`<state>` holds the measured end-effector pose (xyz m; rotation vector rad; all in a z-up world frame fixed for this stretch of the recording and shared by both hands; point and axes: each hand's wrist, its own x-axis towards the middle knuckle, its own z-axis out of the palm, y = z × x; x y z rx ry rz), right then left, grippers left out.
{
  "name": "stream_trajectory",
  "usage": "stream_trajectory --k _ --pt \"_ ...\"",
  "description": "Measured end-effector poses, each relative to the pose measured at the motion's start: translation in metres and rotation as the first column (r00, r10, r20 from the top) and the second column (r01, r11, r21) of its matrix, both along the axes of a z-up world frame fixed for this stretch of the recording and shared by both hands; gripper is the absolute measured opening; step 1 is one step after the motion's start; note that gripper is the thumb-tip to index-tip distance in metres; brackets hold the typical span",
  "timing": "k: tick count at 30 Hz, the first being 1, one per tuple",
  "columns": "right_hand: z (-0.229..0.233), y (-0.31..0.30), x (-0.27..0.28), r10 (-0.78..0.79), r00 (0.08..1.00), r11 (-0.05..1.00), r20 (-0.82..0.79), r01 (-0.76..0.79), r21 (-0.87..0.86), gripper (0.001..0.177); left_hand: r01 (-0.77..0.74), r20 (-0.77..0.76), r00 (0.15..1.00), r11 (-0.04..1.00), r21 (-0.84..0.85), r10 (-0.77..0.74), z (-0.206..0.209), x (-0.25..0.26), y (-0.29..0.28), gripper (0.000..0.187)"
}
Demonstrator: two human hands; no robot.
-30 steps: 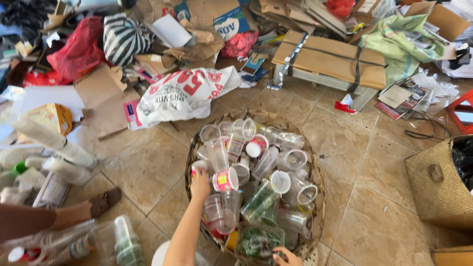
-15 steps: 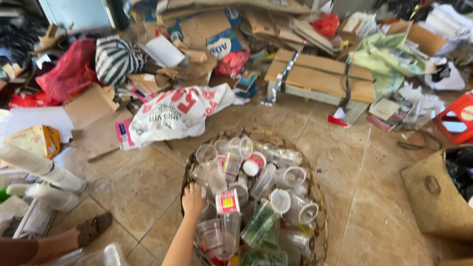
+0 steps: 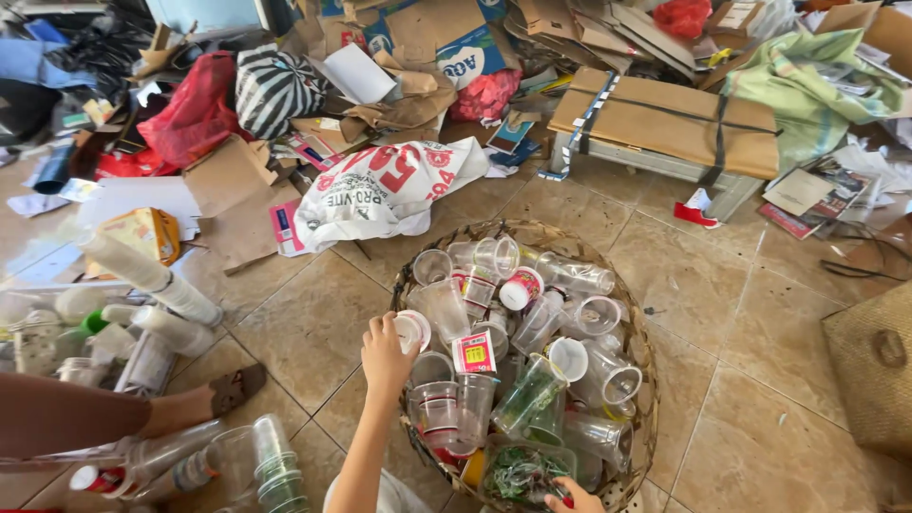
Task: The person sits on the floor and uses a red utility knife to carefully cut and peel off paper labels from small plastic containers. They handle each container individually, scraping the adhesive residue and placing the cleaned containers into a nearby basket.
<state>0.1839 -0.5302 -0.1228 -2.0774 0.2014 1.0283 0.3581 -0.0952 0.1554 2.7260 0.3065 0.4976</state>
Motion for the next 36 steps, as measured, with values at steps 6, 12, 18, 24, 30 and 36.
stream_trajectory --k 6,12,18,24,30,36 --pt "0.111 0.054 0.007 -0.024 0.996 0.996 0.081 0.031 -0.079 0.054 -0.046 -0.058 0.998 0.418 -0.907 -0.016 0.092 -0.084 -0.016 0.082" --pt "0.252 0.095 -0.012 -0.260 0.945 0.964 0.197 0.242 0.111 0.050 0.175 0.206 0.978 -0.658 -0.732 0.031 0.084 -0.138 -0.075 0.060" --pt "0.262 0.096 -0.020 -0.244 0.939 0.970 0.241 0.242 0.041 0.041 0.048 0.065 0.998 -0.906 -0.420 0.023 0.093 -0.181 -0.150 0.060" --pt "0.246 0.095 -0.028 -0.357 0.879 0.934 0.316 0.326 0.148 0.046 -0.125 -0.103 0.991 -0.826 -0.550 -0.082 0.128 -0.189 -0.158 0.069" --pt "0.314 0.103 -0.041 -0.716 0.664 0.520 0.215 0.303 0.799 0.068 0.116 0.029 0.984 -0.514 -0.850 0.175 0.177 -0.203 -0.159 0.062" --pt "0.406 0.123 -0.066 -0.790 0.567 0.409 0.231 0.207 0.889 0.088 0.308 0.296 0.945 -0.073 -0.949 0.142 0.170 -0.216 -0.166 0.078"
